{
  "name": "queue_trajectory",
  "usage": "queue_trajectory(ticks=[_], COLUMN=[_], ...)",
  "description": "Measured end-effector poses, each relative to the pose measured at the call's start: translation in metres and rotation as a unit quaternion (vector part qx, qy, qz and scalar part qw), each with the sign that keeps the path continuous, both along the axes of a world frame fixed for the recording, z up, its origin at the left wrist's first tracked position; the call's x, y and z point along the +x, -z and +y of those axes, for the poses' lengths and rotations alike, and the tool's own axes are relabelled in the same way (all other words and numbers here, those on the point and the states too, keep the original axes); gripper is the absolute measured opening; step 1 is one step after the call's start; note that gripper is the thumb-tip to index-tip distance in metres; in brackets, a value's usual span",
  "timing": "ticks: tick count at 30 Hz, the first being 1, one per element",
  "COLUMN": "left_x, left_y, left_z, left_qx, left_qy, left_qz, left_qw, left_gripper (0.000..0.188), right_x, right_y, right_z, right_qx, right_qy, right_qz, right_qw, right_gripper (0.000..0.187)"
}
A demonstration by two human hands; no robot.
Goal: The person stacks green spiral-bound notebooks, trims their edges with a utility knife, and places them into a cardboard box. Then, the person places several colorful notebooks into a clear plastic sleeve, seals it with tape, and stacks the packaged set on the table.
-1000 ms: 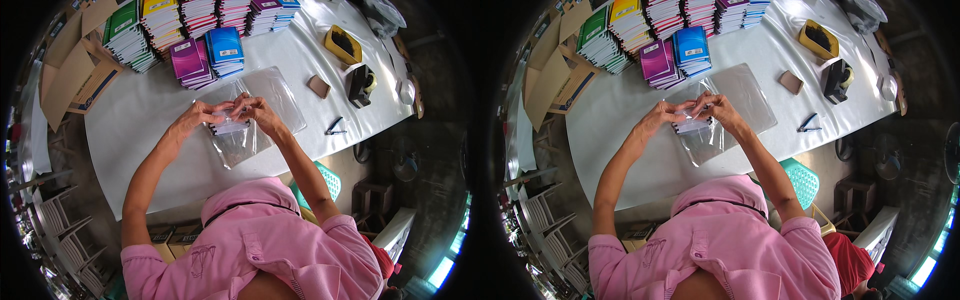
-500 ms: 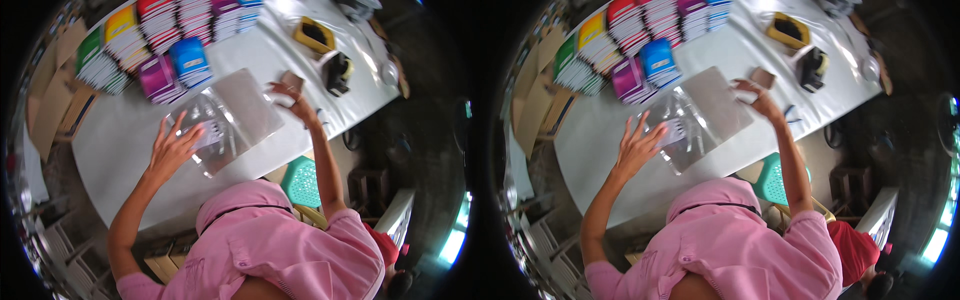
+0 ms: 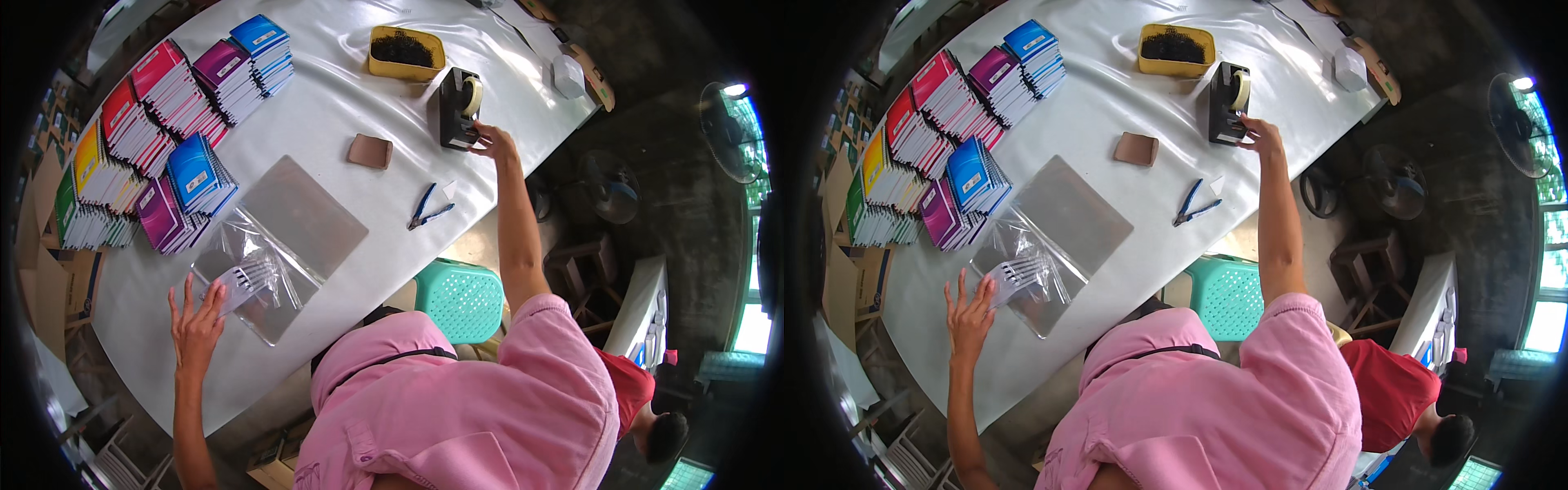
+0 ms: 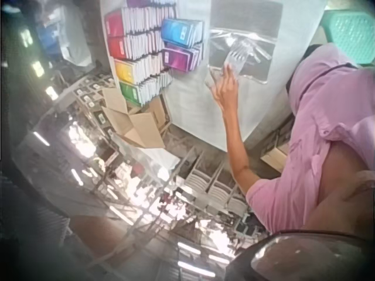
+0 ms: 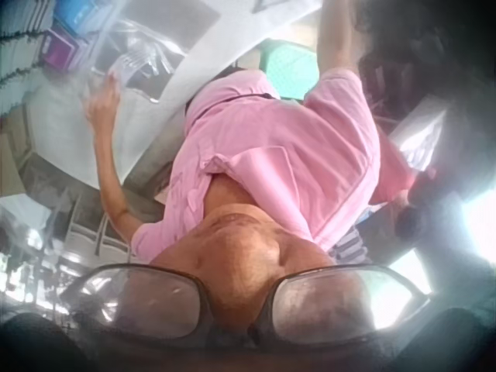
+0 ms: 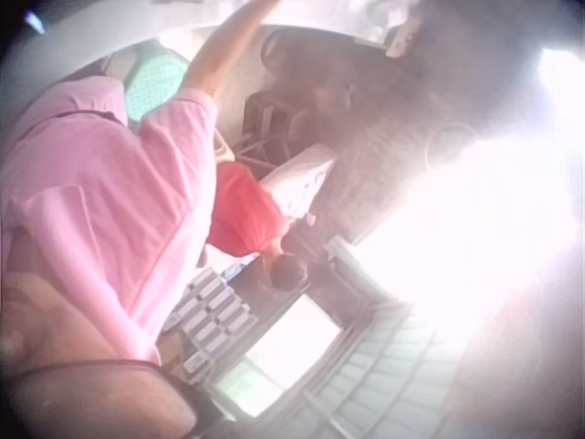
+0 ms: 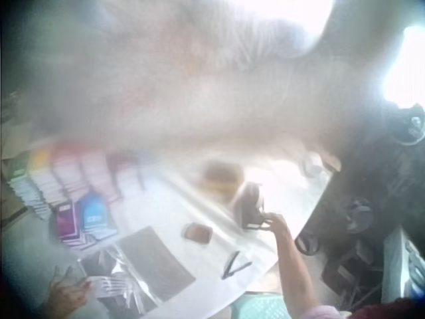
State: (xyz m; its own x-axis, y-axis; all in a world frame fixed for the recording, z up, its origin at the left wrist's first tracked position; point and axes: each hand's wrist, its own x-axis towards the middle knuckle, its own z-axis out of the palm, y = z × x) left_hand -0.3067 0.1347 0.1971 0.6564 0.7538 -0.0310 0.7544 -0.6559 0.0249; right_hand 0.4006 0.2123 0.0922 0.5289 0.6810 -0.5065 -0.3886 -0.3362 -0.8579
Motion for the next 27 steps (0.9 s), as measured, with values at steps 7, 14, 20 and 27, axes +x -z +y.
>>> queue_trajectory(ticks=[7, 14, 20, 27], left_x=[0.002, -0.006, -0.020, -0.032], left_y=[-0.001, 0.002, 0.014, 0.024], left_z=[0.000, 0.002, 0.002, -0.002], left_qx=[0.001, 0.014, 0.067, 0.066], left_qy=[0.004, 0.034, 0.059, 0.074], left_qz=[0.002, -0.038, -0.067, -0.102], left_qw=[1.000, 0.999, 0.994, 0.990], left_gripper=[0.078, 0.070, 0.062, 0.064], right_x=[-0.045, -0.173, -0.483, -0.566], right_y=[0.048, -0.022, -0.110, -0.055], right_z=[-0.050, -0.060, -0.115, -0.137], right_qx=[0.117, -0.066, 0.009, -0.023], right_qy=[0.096, 0.009, -0.302, -0.215], right_qz=[-0.176, -0.346, 0.102, -0.039], right_qw=[0.973, 0.936, 0.948, 0.976], right_gripper=[0.021, 0.025, 0.026, 0.036])
